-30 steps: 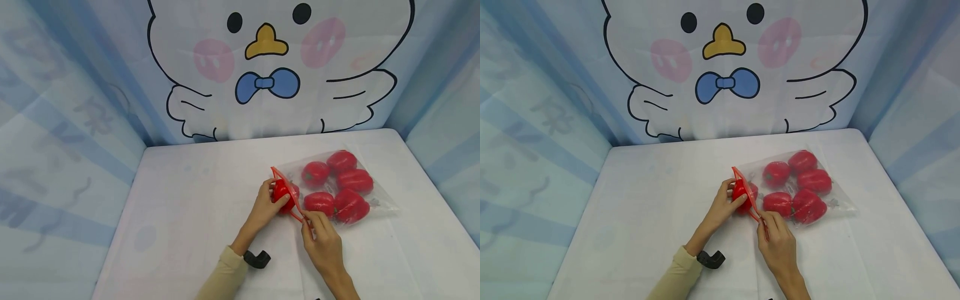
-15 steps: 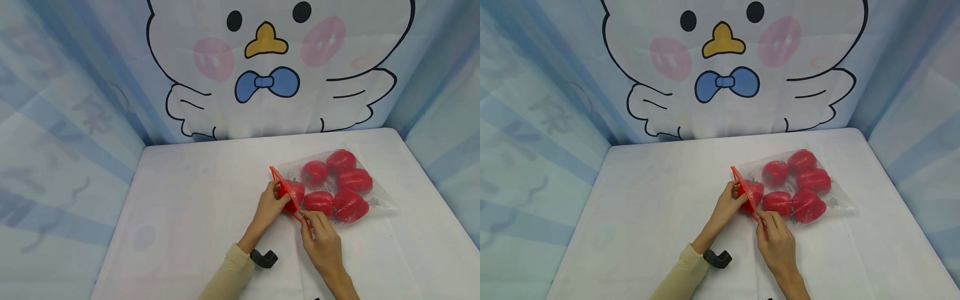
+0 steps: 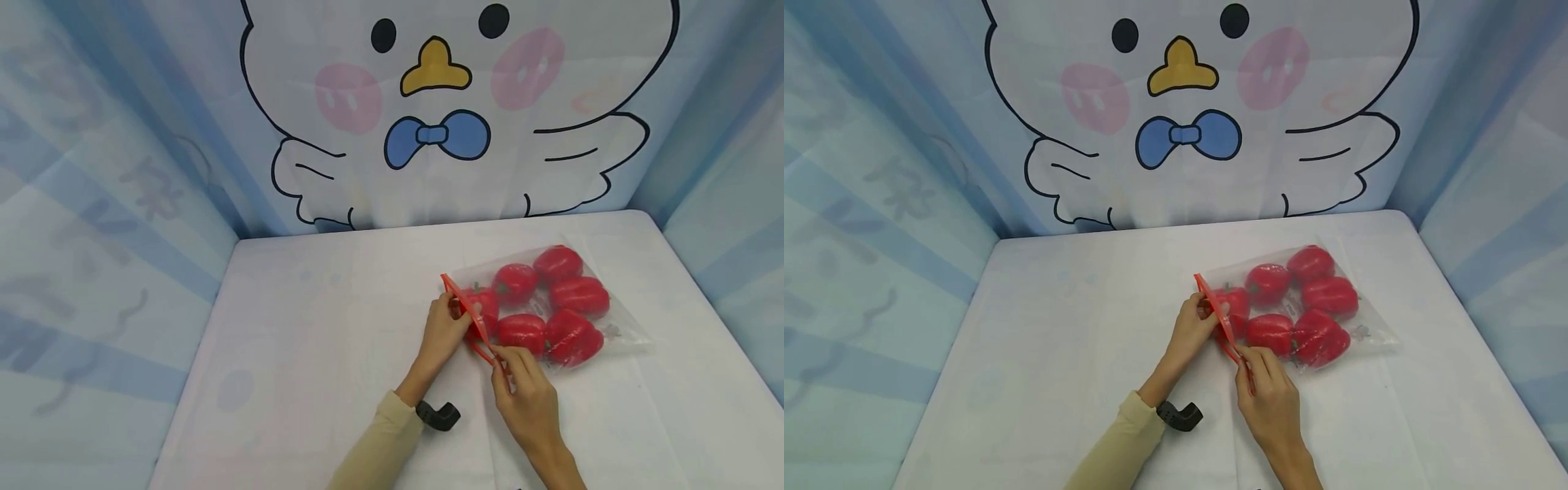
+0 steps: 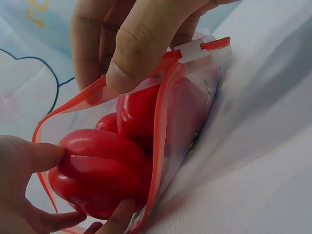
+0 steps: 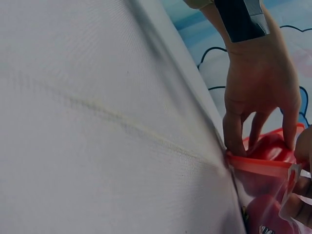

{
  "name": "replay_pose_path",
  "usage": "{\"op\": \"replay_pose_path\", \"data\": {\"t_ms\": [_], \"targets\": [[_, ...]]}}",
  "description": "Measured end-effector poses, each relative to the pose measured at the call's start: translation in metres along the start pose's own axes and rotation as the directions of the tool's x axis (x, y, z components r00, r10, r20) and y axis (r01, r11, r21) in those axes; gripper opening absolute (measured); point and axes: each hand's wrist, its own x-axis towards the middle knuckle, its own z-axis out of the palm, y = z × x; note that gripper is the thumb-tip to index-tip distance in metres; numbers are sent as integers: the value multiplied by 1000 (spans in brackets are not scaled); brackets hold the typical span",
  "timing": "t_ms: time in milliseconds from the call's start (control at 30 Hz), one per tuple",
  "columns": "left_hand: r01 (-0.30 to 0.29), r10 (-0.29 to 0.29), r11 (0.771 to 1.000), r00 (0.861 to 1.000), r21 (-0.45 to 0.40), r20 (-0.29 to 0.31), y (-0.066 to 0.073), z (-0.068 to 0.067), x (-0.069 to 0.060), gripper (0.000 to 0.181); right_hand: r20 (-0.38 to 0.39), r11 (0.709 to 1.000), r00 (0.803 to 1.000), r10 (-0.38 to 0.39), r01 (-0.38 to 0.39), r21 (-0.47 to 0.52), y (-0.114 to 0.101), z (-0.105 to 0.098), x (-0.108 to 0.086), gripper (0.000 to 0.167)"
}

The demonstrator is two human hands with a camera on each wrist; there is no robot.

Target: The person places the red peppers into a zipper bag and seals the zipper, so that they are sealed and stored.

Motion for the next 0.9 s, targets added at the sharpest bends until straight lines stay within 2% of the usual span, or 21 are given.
{"op": "replay_pose_path", "data": {"t_ms": [167, 333, 567, 667, 767, 900], "targets": [[0, -1, 999, 999, -33, -36, 0, 5, 5, 40, -9, 1000, 1000, -2, 2, 8, -1, 0, 0, 32], [4, -9, 998, 997, -63, -77, 0, 9, 9, 35, -27, 1000, 1000, -14, 14, 10, 0, 2, -1, 32], [42, -55, 993, 992, -111, -112, 3, 14, 9, 55, -44, 1000, 999, -27, 28, 12, -1, 2, 0, 32], [41, -62, 985, 991, -170, -121, 3, 16, 10, 53, -48, 999, 998, -32, 33, 13, -1, 2, 0, 32], [56, -82, 970, 992, -236, -101, 2, 16, 9, 52, -52, 999, 998, -37, 38, 16, -1, 3, 0, 32], [95, -109, 940, 994, -328, -26, 1, 16, 7, 56, -47, 999, 998, -31, 32, 14, 1, 4, 0, 31]]}}
